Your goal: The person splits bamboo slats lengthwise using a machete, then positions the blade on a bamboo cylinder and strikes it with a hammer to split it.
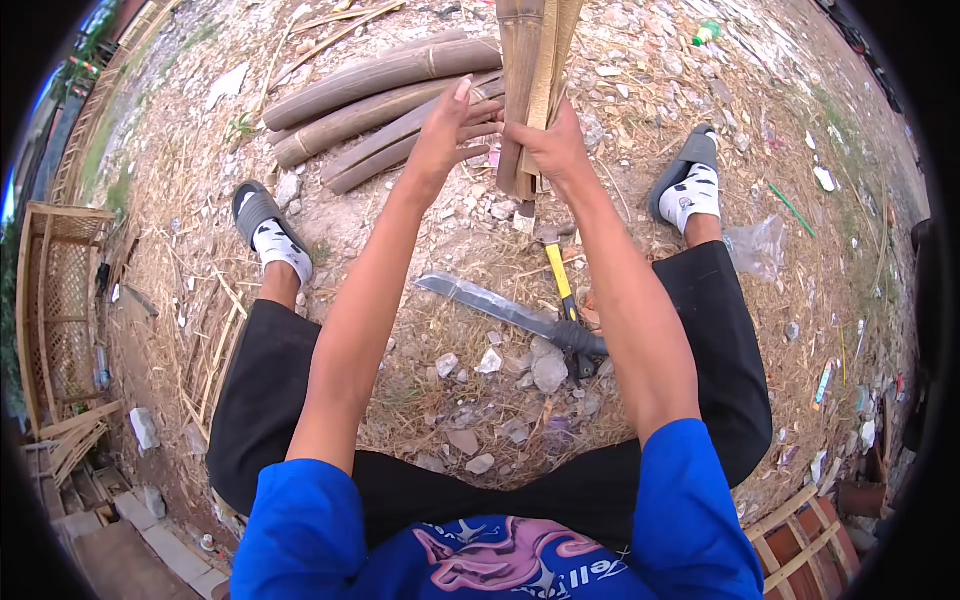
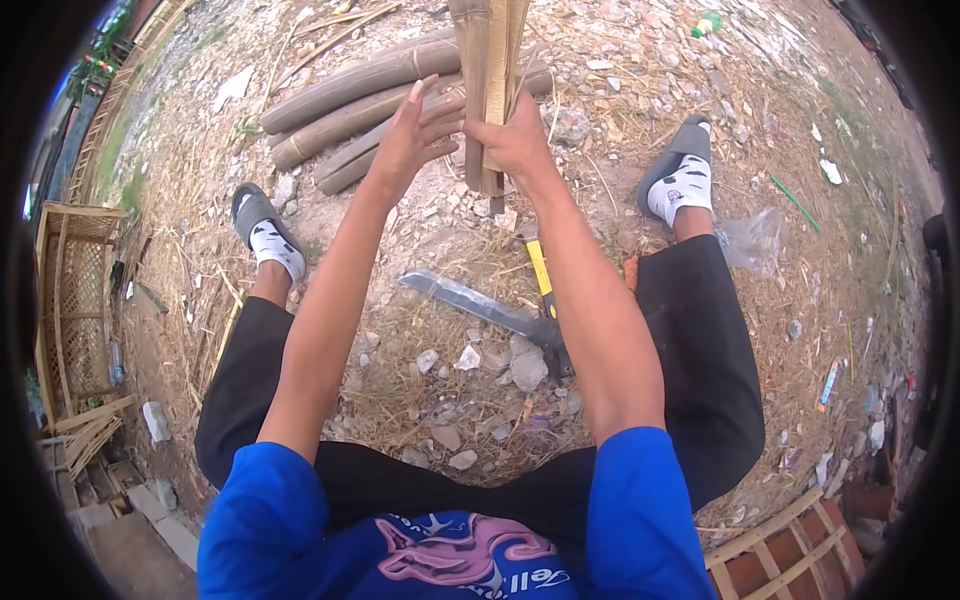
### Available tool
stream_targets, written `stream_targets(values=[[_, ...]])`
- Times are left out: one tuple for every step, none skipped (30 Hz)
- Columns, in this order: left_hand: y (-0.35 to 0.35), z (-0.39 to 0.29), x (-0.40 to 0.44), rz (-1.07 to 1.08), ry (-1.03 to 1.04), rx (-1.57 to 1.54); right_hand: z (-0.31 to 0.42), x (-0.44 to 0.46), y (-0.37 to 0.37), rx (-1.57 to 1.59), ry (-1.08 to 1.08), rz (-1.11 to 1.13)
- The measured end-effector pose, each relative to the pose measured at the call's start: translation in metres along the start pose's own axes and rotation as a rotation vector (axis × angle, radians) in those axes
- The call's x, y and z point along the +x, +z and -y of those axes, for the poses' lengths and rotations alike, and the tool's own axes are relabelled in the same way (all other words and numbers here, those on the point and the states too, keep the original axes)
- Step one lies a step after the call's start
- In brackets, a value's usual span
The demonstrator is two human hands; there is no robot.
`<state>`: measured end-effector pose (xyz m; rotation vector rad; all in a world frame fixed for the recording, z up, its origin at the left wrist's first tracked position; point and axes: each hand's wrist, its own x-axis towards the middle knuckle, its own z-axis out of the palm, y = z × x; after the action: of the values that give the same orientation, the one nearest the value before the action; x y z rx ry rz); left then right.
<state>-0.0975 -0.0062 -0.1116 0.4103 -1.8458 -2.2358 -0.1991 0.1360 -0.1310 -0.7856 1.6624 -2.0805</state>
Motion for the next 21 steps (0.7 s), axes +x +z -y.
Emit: stream_targets(values=[[-0.018, 0.022, -0.003, 0.049, -0.03, 0.072, 0.003, 0.003, 0.001, 0.003, -0.021, -0.012], [-0.02, 0.04, -0.014, -0.008, -0.016, 0.116, 0.007, 0.003, 0.002, 0.005, -0.04, -0.019], [-0.016, 0.054, -0.032, -0.067, 0.001, 0.16, 0.013, 0.004, 0.006, 0.052, -0.026, -0.003], [-0.009, 0.064, -0.05, -0.014, 0.027, 0.099, 0.021, 0.006, 0.009, 0.096, -0.017, 0.01], [0.002, 0.074, -0.062, 0.024, -0.026, 0.135, 0.026, 0.005, 0.013, 0.141, -0.001, 0.02], [0.008, 0.093, -0.069, 0.056, -0.029, 0.292, 0.028, 0.003, 0.017, 0.153, -0.011, 0.019], [0.02, 0.107, -0.075, 0.039, 0.066, 0.328, 0.031, 0.001, 0.021, 0.164, -0.023, 0.02], [0.031, 0.117, -0.077, 0.023, 0.163, 0.365, 0.033, 0.0, 0.023, 0.174, -0.038, 0.019], [0.034, 0.123, -0.075, 0.079, 0.047, 0.326, 0.033, -0.001, 0.024, 0.178, -0.032, 0.024], [0.036, 0.127, -0.072, 0.135, -0.069, 0.286, 0.033, -0.003, 0.024, 0.182, -0.027, 0.031], [0.036, 0.133, -0.071, 0.193, -0.185, 0.247, 0.034, -0.005, 0.024, 0.187, -0.02, 0.035], [0.032, 0.142, -0.07, 0.151, -0.128, 0.285, 0.038, -0.004, 0.022, 0.174, -0.04, 0.028], [0.028, 0.152, -0.072, 0.11, -0.074, 0.323, 0.042, -0.005, 0.018, 0.163, -0.057, 0.02], [0.025, 0.158, -0.076, 0.069, -0.026, 0.361, 0.046, -0.006, 0.013, 0.153, -0.069, 0.009], [0.019, 0.147, -0.081, 0.045, -0.008, 0.468, 0.05, -0.003, 0.005, 0.136, -0.074, 0.005], [0.007, 0.133, -0.081, 0.042, 0.032, 0.621, 0.054, 0.002, -0.003, 0.11, -0.071, -0.016], [-0.009, 0.12, -0.079, 0.039, 0.064, 0.771, 0.057, 0.006, -0.012, 0.085, -0.06, -0.035], [-0.03, 0.109, -0.073, 0.026, 0.023, 0.889, 0.06, 0.008, -0.022, 0.059, -0.052, -0.056], [-0.061, 0.103, -0.062, 0.06, 0.158, 0.924, 0.064, 0.009, -0.034, 0.018, -0.025, -0.07], [-0.082, 0.066, -0.056, 0.079, 0.12, 1.126, 0.067, 0.007, -0.047, -0.022, 0.009, -0.08], [-0.117, 0.044, -0.045, 0.058, 0.29, 1.153, 0.067, 0.004, -0.058, -0.061, 0.043, -0.093]])
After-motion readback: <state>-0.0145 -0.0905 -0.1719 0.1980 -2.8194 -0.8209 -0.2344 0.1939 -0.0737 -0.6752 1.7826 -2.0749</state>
